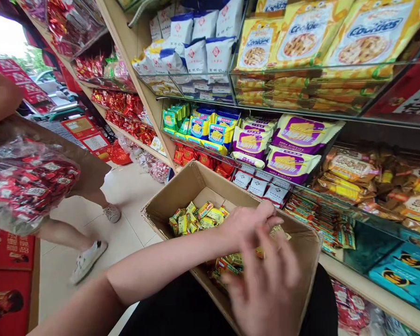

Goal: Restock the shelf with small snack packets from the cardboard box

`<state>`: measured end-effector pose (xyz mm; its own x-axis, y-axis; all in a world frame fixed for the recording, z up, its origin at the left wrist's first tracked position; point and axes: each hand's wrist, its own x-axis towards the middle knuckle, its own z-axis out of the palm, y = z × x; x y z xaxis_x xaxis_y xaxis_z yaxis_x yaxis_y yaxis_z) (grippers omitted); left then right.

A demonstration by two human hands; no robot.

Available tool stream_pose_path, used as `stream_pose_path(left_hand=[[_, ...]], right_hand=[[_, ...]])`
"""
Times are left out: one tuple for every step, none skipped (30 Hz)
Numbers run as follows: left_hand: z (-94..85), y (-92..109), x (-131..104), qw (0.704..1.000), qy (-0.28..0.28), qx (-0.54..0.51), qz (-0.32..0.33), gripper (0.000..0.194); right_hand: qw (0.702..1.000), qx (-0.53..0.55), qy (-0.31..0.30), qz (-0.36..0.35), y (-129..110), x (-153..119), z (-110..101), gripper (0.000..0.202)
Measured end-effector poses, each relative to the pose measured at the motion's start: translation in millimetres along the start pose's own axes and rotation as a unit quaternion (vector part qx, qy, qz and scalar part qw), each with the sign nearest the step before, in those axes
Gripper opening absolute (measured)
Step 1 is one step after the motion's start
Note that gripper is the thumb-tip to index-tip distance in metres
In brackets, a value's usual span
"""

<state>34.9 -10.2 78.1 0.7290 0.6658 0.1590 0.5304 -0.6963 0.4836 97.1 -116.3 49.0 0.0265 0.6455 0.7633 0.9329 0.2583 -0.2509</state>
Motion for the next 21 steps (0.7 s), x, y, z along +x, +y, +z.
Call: stream_pose_path(left_hand=[[1.6, 2, 1, 1.0, -0.007, 0.013, 0.008, 0.028], [3.2, 4, 3, 1.0, -0.01, 0.023, 0.014, 0.027], [4.4, 6, 4, 0.999, -0.008, 0.03, 0.02, 0.027], [5.4, 8, 6, 0.999, -0.008, 0.034, 0.028, 0.026], [6.0, 9, 7, 0.999, -0.013, 0.037, 0.034, 0.026], [6.4, 10, 9, 0.998, -0.021, 0.037, 0.042, 0.026], [6.6, 10, 10, 0.998, -0.03, 0.037, 0.049, 0.027], [6.7, 10, 11, 0.997, -0.034, 0.038, 0.054, 0.027], [6.9, 9, 12, 0.997, -0.033, 0.04, 0.056, 0.027], [7.2, 9, 13, 0.997, -0.027, 0.043, 0.059, 0.027], [7.5, 8, 13, 0.997, -0.021, 0.044, 0.066, 0.027], [8.0, 8, 13, 0.996, -0.018, 0.045, 0.075, 0.028], [8.7, 8, 14, 0.995, -0.017, 0.048, 0.081, 0.028], [9.5, 8, 15, 0.995, -0.019, 0.05, 0.087, 0.028], [10.5, 7, 15, 0.994, -0.02, 0.052, 0.092, 0.028], [11.6, 6, 16, 0.994, -0.021, 0.053, 0.094, 0.027], [12.8, 5, 17, 0.994, -0.02, 0.054, 0.093, 0.026], [14.1, 3, 17, 0.994, -0.019, 0.054, 0.093, 0.024], [15.2, 2, 18, 0.994, -0.019, 0.053, 0.094, 0.023], [16.1, 0, 18, 0.994, -0.023, 0.051, 0.096, 0.023], [16.6, -1, 17, 0.994, -0.027, 0.047, 0.098, 0.024]], right_hand=[[0.999, -0.003, -0.029, -0.046, -12, -3, 4, 0.048], [0.996, -0.011, -0.047, -0.073, -22, -7, 9, 0.051], [0.994, -0.022, -0.057, -0.087, -31, -10, 14, 0.054], [0.993, -0.031, -0.06, -0.095, -38, -12, 17, 0.055], [0.992, -0.034, -0.06, -0.102, -42, -14, 20, 0.057], [0.992, -0.031, -0.058, -0.109, -45, -15, 21, 0.058], [0.992, -0.023, -0.054, -0.115, -45, -15, 21, 0.058], [0.991, -0.008, -0.055, -0.119, -44, -15, 20, 0.057], [0.991, 0.01, -0.059, -0.119, -41, -14, 18, 0.055], [0.992, 0.025, -0.061, -0.112, -38, -12, 16, 0.053], [0.993, 0.031, -0.062, -0.097, -35, -11, 14, 0.05], [0.995, 0.026, -0.063, -0.078, -32, -10, 13, 0.048], [0.996, 0.015, -0.061, -0.064, -29, -10, 13, 0.047], [0.997, 0.001, -0.059, -0.058, -27, -10, 13, 0.047], [0.996, -0.013, -0.057, -0.061, -25, -10, 14, 0.048], [0.996, -0.021, -0.059, -0.07, -24, -11, 15, 0.049], [0.994, -0.019, -0.066, -0.084, -23, -11, 16, 0.05], [0.992, -0.008, -0.075, -0.098, -22, -12, 16, 0.051], [0.991, 0.01, -0.087, -0.106, -21, -12, 16, 0.05], [0.989, 0.031, -0.097, -0.104, -20, -11, 15, 0.047], [0.989, 0.049, -0.102, -0.092, -18, -10, 14, 0.044]])
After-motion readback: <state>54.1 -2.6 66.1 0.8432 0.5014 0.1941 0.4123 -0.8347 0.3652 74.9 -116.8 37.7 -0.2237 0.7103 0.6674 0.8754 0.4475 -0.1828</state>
